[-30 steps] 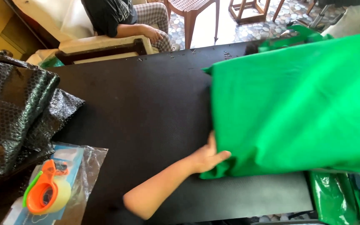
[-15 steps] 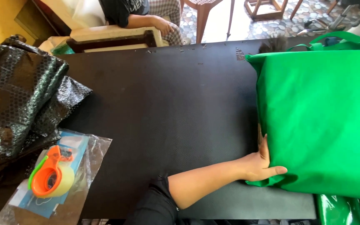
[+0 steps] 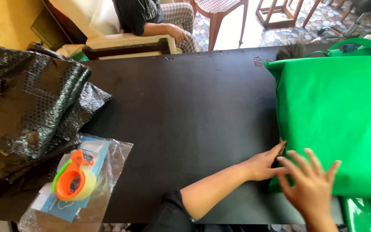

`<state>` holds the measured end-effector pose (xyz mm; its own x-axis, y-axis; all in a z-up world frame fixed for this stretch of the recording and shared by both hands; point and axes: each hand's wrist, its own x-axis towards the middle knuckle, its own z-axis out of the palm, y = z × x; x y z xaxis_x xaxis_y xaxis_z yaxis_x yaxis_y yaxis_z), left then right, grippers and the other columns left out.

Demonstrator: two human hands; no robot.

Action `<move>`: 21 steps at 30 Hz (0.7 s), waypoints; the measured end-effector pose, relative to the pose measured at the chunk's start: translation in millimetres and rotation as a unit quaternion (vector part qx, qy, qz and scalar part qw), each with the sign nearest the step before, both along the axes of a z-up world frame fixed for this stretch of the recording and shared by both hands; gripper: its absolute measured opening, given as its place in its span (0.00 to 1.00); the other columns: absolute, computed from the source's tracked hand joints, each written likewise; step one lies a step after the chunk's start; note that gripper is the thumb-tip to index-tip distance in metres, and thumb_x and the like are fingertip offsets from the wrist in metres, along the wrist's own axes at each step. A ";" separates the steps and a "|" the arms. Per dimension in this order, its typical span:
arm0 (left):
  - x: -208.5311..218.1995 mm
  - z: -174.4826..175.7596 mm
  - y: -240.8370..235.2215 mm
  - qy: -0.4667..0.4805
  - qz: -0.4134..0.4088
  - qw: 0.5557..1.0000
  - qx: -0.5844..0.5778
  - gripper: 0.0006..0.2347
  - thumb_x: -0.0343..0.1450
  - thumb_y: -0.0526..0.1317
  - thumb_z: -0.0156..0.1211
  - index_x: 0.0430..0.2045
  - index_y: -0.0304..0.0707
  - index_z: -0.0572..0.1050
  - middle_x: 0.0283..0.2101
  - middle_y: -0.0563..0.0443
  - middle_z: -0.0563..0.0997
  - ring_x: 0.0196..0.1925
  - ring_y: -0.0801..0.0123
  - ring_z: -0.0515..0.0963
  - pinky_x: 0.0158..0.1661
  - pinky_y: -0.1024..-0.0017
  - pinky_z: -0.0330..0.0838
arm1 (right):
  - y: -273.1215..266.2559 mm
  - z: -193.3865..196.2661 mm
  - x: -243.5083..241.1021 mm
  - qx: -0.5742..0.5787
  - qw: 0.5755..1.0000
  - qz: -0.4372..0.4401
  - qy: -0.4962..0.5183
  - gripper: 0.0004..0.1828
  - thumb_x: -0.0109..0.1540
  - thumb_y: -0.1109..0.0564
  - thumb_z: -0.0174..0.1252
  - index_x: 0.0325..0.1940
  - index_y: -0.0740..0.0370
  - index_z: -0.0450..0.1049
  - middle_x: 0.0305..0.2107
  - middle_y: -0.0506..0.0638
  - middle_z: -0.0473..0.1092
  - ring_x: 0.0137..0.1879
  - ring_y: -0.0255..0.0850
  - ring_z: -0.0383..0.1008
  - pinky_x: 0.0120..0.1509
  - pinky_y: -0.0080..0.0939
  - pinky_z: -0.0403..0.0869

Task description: Packaging a pillow by dusting it, placing it in a bag, wrapping it in bubble wrap, and taping it shut.

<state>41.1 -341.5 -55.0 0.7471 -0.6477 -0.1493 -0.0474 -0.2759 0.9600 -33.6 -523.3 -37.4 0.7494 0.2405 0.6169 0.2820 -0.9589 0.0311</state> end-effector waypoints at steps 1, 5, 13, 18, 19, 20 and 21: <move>5.4 -29.7 11.2 -0.128 -0.006 0.992 0.000 0.43 0.62 0.56 0.51 0.72 0.37 0.44 0.76 0.39 0.53 0.77 0.52 0.56 0.72 0.61 0.52 | 13.8 -7.4 1.7 -0.063 0.997 -0.036 -0.001 0.22 0.60 0.35 0.61 0.58 0.32 0.79 0.61 0.39 0.76 0.78 0.47 0.72 0.89 0.74 0.38; 6.2 -32.1 122.0 -0.450 0.094 0.874 0.156 0.20 0.65 0.51 0.67 0.51 0.53 0.80 0.62 0.43 0.79 0.65 0.58 0.78 0.54 0.53 0.73 | 17.1 -19.9 9.7 -0.151 0.977 -0.120 -0.090 0.10 0.65 0.34 0.63 0.50 0.23 0.81 0.54 0.19 0.79 0.76 0.32 0.77 0.91 0.54 0.49; -29.6 61.2 422.1 -0.477 0.403 0.674 0.395 0.17 0.59 0.47 0.70 0.40 0.49 0.81 0.54 0.45 0.79 0.52 0.50 0.79 0.44 0.50 0.72 | -36.7 -62.2 34.2 -0.078 0.990 -0.085 -0.084 0.13 0.69 0.55 0.67 0.56 0.39 0.85 0.60 0.33 0.83 0.73 0.36 0.82 1.00 0.50 0.62; -76.9 114.0 533.3 -0.403 0.525 0.511 0.549 0.34 0.58 0.52 0.75 0.59 0.43 0.71 0.69 0.33 0.63 0.68 0.29 0.63 0.49 0.36 0.66 | -109.2 -173.2 87.3 0.201 0.975 0.095 0.019 0.20 0.67 0.80 0.49 0.60 0.86 0.79 0.66 0.78 0.73 0.73 0.66 0.73 0.86 0.59 0.70; -80.5 126.0 542.2 -0.274 0.564 0.539 0.562 0.40 0.60 0.56 0.71 0.67 0.48 0.61 0.73 0.35 0.49 0.72 0.32 0.49 0.58 0.33 0.53 | -114.9 -188.4 90.9 0.219 0.971 0.098 0.017 0.19 0.68 0.81 0.48 0.61 0.84 0.78 0.67 0.77 0.72 0.73 0.67 0.73 0.86 0.60 0.70; -83.6 137.9 550.3 -0.141 0.593 0.557 0.565 0.45 0.63 0.60 0.68 0.75 0.53 0.51 0.78 0.38 0.36 0.77 0.35 0.36 0.67 0.30 0.40 | -121.2 -203.7 94.8 0.237 0.966 0.102 0.016 0.18 0.70 0.81 0.48 0.61 0.82 0.77 0.68 0.77 0.72 0.73 0.68 0.72 0.85 0.61 0.70; -84.8 135.4 561.9 -0.145 0.590 0.559 0.564 0.45 0.63 0.60 0.68 0.75 0.53 0.51 0.78 0.38 0.36 0.77 0.35 0.36 0.67 0.30 0.40 | -109.7 -194.9 89.0 0.237 0.966 0.097 0.014 0.18 0.70 0.81 0.48 0.61 0.82 0.77 0.68 0.77 0.72 0.73 0.68 0.72 0.85 0.61 0.70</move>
